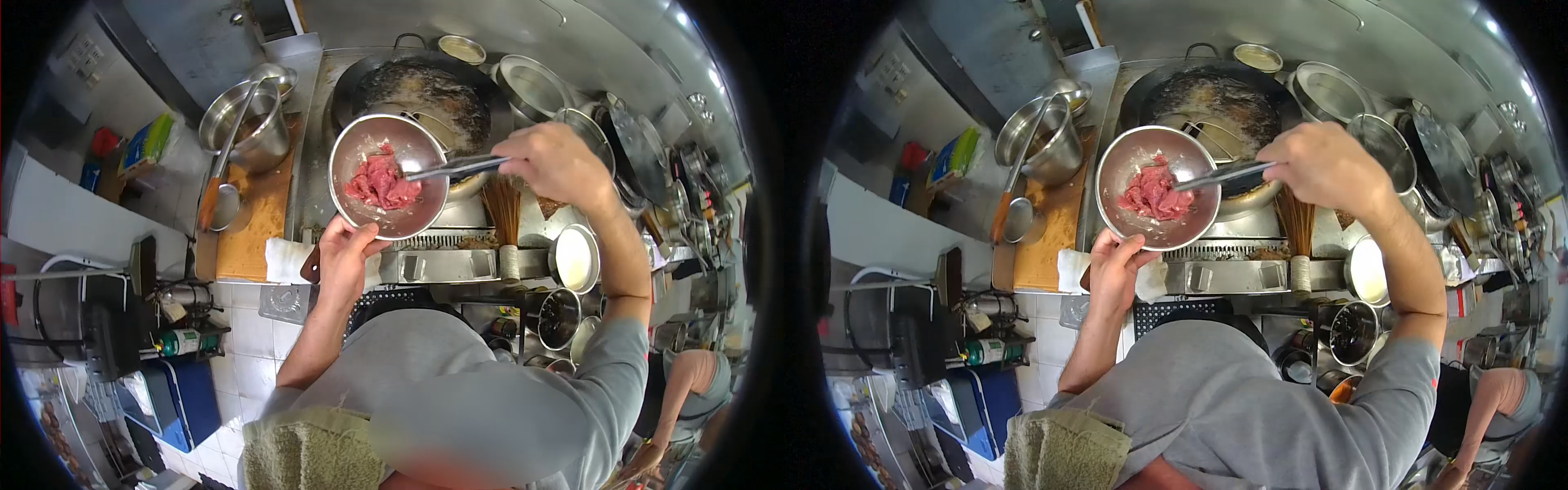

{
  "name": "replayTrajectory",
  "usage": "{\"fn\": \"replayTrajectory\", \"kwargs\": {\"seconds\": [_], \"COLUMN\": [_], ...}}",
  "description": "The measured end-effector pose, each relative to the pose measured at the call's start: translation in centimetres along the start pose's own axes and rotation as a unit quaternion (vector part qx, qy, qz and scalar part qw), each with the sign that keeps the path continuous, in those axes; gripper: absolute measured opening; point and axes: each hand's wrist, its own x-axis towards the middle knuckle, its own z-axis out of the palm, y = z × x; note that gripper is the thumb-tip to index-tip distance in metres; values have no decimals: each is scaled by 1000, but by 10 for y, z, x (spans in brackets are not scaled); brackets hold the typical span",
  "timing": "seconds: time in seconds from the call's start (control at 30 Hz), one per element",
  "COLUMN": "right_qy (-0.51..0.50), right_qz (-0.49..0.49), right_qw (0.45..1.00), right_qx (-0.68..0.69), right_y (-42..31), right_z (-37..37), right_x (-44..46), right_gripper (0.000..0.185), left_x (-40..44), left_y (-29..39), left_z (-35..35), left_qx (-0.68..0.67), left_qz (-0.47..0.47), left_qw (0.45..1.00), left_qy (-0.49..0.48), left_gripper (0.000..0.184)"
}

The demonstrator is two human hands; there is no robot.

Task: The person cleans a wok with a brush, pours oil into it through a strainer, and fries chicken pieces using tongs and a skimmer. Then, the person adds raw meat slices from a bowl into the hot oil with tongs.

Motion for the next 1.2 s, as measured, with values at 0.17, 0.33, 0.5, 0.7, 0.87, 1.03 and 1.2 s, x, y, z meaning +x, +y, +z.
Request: {"fn": "replayTrajectory", "kwargs": {"seconds": [0.17, 0.33, 0.5, 0.7, 0.87, 1.03, 1.2], "right_qy": [96, 139, 95, -19, 56, 133, -3], "right_qz": [78, 73, 209, 278, 314, 169, 25], "right_qw": [992, 987, 973, 953, 946, 968, 995], "right_qx": [34, 13, -12, -121, -57, 130, 100], "right_y": [6, 23, 58, 136, 168, 106, 17], "right_z": [-35, -24, -28, 67, 89, 8, -1], "right_x": [-16, -12, 4, 39, 47, 20, 11], "right_gripper": [21, 21, 20, 25, 28, 32, 25], "left_x": [4, 6, 1, -11, -14, -14, -5], "left_y": [2, 5, 8, 10, 13, 16, 11], "left_z": [2, 7, 2, 2, -5, -9, -8], "left_qx": [-7, -23, -2, -1, 12, 16, 15], "left_qz": [-19, -41, -55, -71, -67, -60, -36], "left_qw": [1000, 999, 998, 997, 998, 998, 999], "left_qy": [-8, -10, -20, -18, -6, 14, 17], "left_gripper": [8, 5, 7, 8, 8, 8, 8]}}
